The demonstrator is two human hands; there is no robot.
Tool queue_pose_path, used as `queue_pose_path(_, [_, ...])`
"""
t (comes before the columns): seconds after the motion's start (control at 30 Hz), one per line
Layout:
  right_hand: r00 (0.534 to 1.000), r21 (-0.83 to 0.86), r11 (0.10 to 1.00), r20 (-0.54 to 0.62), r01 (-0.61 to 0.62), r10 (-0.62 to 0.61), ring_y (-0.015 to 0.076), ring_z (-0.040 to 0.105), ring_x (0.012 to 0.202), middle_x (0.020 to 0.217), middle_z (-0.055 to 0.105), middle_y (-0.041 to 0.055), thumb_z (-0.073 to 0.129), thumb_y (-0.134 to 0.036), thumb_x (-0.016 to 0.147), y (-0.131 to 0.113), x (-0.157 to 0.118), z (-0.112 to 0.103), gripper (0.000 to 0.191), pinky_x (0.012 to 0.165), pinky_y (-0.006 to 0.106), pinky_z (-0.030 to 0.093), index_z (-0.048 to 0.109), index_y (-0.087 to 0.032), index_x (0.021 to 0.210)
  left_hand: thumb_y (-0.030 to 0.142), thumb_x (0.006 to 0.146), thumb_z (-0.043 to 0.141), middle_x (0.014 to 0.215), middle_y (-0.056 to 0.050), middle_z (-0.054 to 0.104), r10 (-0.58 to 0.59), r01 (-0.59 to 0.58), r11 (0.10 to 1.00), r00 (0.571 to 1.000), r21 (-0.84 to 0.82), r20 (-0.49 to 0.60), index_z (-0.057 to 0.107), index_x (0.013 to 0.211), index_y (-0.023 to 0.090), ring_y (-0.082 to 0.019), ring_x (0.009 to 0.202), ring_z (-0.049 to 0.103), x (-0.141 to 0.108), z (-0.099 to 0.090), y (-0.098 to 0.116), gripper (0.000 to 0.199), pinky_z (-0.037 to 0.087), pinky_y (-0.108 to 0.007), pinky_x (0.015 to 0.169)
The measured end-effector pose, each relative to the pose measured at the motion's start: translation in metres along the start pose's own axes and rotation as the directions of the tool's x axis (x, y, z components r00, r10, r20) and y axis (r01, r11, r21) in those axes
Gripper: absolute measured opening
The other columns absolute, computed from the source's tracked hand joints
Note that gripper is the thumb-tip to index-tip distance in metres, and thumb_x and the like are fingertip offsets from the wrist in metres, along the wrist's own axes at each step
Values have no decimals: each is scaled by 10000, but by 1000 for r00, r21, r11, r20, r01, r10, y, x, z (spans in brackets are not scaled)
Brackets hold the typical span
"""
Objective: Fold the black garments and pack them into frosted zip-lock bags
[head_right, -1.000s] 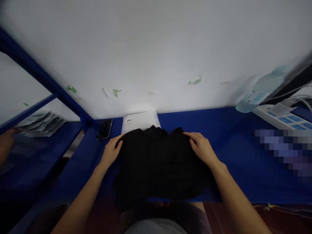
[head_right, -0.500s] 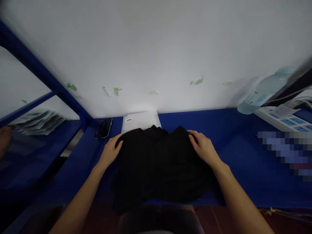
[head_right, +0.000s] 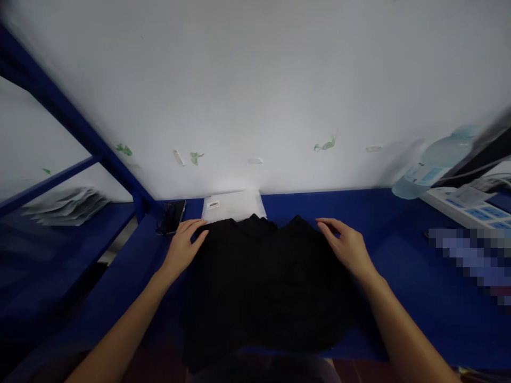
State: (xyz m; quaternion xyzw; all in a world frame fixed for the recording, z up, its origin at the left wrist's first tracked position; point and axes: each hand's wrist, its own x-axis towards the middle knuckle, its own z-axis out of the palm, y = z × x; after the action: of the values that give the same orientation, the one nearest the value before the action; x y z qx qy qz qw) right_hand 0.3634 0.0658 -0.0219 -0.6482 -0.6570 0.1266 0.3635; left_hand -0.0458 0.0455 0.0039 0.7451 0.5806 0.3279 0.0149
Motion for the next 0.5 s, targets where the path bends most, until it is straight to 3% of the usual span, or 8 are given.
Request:
queue_pose_path(0.13, [998,12,1000,51,27,-28,252,671,919,976,731,43,488,-526,830,-6,1,1,377,808,374,508,705,-249,966,287,856,617,1000,-65,703,41,-23,994,983,-103,176,703,986,187,-253,1055,550,44,12,17,184,422,-424,970])
queue_pose_path(0.27, [989,28,996,119,87,-89,248,674,900,981,727,46,531,-570,797,-12,4,2,407,820,386,517,697,-254,993,335,812,672,932,-36,727,111,19,952,908,-305,403,733,889,213,-219,940,623,74,23,28,157,448,-383,919])
queue_pose_path(0.37, [984,35,996,155,83,-87,254,671,923,983,727,50,535,-594,790,-16,7,1,427,840,393,515,699,-250,982,348,794,688,913,-14,732,154,18,933,884,-361,442,738,840,237,-191,903,640,79,26,31,130,480,-325,849])
queue_pose_path(0.5, [987,53,997,151,53,-61,258,677,923,956,735,43,506,-591,815,-19,7,2,406,823,392,519,713,-260,928,334,751,723,859,-22,712,162,32,916,883,-399,442,736,849,239,-201,897,623,75,28,31,137,474,-350,850])
